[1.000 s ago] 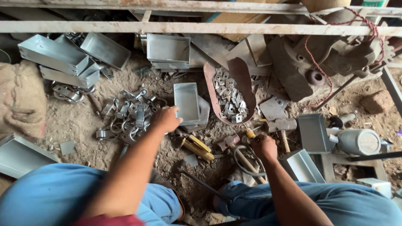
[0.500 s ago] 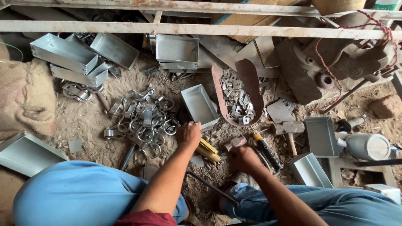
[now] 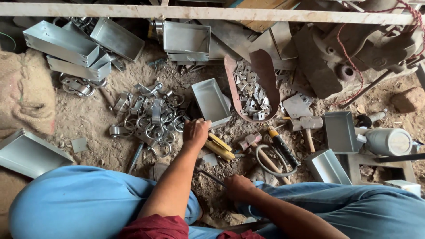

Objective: The person positions metal panels and components on the ground, using a hammer to shape and align them before welding the pieces together with a handheld welding tool.

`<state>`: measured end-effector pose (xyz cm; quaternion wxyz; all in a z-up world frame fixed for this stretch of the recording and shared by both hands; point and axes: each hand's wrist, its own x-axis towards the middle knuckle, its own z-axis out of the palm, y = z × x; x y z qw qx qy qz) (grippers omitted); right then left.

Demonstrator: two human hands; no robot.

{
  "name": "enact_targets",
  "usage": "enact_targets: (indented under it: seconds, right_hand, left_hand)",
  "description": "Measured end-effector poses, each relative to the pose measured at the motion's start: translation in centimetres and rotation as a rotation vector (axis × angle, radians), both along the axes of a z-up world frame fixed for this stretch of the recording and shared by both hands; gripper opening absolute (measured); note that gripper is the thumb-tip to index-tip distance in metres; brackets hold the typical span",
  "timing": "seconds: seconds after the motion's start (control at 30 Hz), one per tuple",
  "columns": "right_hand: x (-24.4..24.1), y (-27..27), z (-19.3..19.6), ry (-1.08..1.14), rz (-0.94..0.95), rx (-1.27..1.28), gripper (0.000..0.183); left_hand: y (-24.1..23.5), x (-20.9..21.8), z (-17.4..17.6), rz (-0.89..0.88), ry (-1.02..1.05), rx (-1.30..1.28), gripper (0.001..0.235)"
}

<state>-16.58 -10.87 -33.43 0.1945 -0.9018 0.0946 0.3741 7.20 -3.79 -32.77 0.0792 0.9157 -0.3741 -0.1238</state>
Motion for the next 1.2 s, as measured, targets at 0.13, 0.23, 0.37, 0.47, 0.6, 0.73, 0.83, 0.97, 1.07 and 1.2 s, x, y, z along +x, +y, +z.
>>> enact_targets:
  seconds: [0.13, 0.23, 0.37, 0.47, 0.6, 0.73, 0.83, 0.97, 1.07, 1.2]
  right_hand:
    - [-0.4, 0.7, 1.6, 0.040, -0.218, 0.103, 0.021]
    - [-0.7, 1.9, 1.9, -0.126, -0.264, 0.183, 0.019]
    - [-0.4, 3.8, 1.7, -0.369, -0.362, 0.295, 0.022]
    - [0.6, 5.0, 1.6, -0.029, -0.331, 0.237, 0.029]
    - [0.4, 3.3, 0.0, -0.270, -0.080, 0.170, 0.032]
    - [2.6, -1.3, -0.8, -0.031, -0.462, 0.150, 0.025]
    - [4.0, -6.6, -0.1, -0.423, -0.269, -0.074, 0.022]
    - [3.2, -16.8, 1.3, -0.781, -0.556, -0.239, 0.017]
    - [0.6, -21.7, 1.6, -0.760, -0.686, -0.504, 0.021]
    - [-1.1, -21.9, 0.1, -0.673, -0.801, -0.448, 0.023]
  left_hand:
    - [1.2, 0.3, 2.2, 0.258, 0.400, -0.139, 0.024]
    - [2.8, 0.9, 2.2, 0.163, 0.390, -0.255, 0.051]
    - [3.3, 1.8, 0.3, 0.326, 0.328, -0.474, 0.041]
    - [3.6, 1.8, -0.9, 0.411, 0.285, -0.394, 0.025]
    - [4.5, 1.3, -0.8, 0.414, 0.269, -0.272, 0.030]
    - [5.1, 1.5, 0.0, 0.558, 0.351, -0.184, 0.039]
    - [6.9, 2.9, 0.3, 0.757, 0.284, -0.273, 0.043]
    - [11.9, 5.3, -0.1, 1.190, -0.222, -0.731, 0.039]
    - [15.5, 5.1, 0.3, 1.350, 0.001, -0.247, 0.061]
    - [16.7, 3.7, 1.0, 1.312, 0.314, 0.106, 0.066]
